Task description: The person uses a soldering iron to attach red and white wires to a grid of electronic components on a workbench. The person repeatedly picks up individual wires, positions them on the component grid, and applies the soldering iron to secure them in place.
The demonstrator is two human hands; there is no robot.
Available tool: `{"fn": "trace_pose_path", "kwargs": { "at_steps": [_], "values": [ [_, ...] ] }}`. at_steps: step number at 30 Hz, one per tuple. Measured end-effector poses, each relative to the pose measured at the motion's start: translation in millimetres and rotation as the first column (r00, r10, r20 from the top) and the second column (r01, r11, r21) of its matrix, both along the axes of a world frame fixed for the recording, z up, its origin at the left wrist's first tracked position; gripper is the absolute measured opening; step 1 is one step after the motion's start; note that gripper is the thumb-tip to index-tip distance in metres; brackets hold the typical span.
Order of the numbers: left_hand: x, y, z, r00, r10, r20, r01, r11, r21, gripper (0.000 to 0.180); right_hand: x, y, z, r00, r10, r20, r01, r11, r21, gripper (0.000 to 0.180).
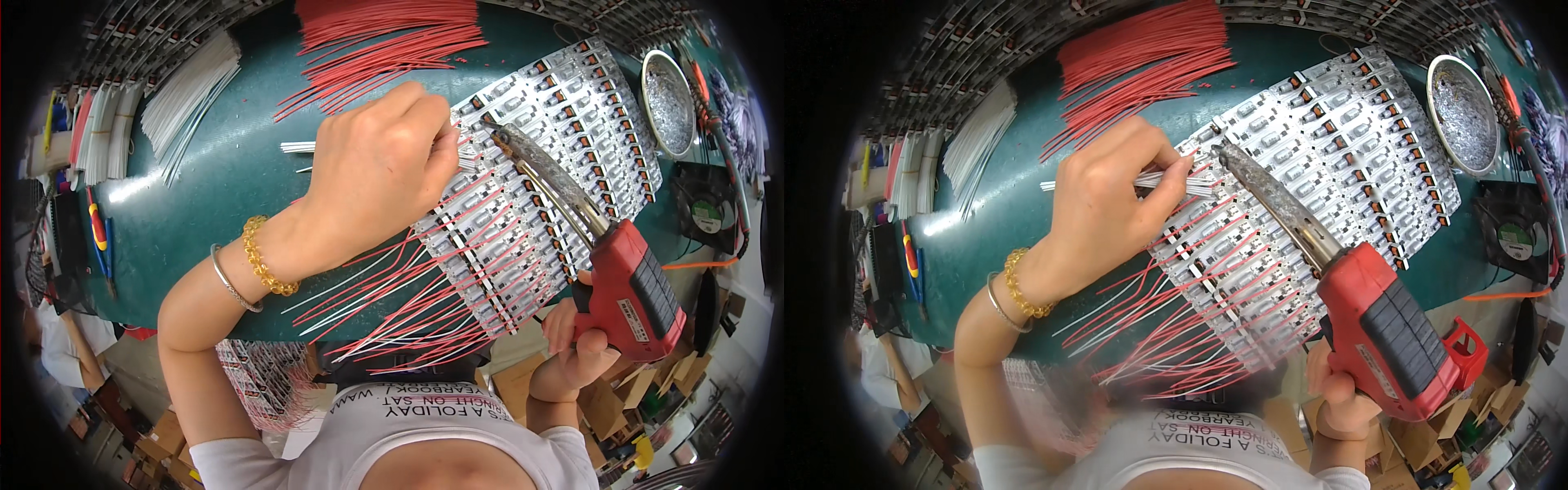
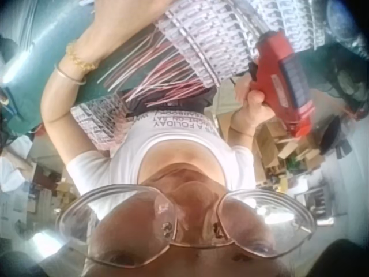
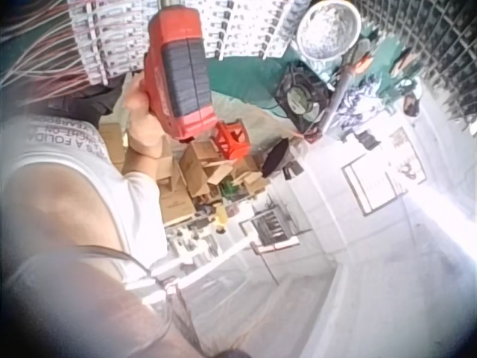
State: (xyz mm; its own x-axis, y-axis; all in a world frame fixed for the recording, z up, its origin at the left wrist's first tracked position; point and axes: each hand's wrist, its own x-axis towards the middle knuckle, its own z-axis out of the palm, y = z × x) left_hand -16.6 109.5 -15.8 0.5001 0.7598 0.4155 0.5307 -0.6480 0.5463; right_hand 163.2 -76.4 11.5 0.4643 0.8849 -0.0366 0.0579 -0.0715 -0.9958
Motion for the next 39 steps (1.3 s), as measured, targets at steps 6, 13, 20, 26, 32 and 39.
{"fn": "trace_pose_path", "kwargs": {
  "at_steps": [6,13,20,26,32,39],
  "values": [
    [1,1,2,0.999,0.009,0.032,-0.008,1.0,-0.028,0.009,4,0,3,0.997,0.054,-0.049,-0.054,0.998,0.013,0.08],
    [-4,0,11,0.988,-0.087,0.124,0.109,0.977,-0.182,0.006,4,-4,3,0.999,0.007,-0.037,-0.006,1.0,0.018,0.082],
    [5,-10,6,1.0,-0.022,0.008,0.022,0.996,-0.082,0.008,1,-8,1,1.0,-0.025,0.004,0.026,0.998,-0.049,0.08],
    [6,-11,4,1.0,-0.007,0.015,0.007,0.999,-0.054,0.011,5,-9,-1,0.998,0.049,0.031,-0.047,0.998,-0.048,0.074],
    [7,-11,3,1.0,-0.004,-0.001,0.004,0.999,-0.045,0.012,0,-6,6,0.999,0.023,0.029,-0.022,0.999,-0.038,0.079],
    [7,-11,3,1.0,-0.004,-0.015,0.003,0.999,-0.052,0.011,0,-11,0,1.0,0.003,-0.019,-0.003,1.0,0.011,0.082]
  ]
}}
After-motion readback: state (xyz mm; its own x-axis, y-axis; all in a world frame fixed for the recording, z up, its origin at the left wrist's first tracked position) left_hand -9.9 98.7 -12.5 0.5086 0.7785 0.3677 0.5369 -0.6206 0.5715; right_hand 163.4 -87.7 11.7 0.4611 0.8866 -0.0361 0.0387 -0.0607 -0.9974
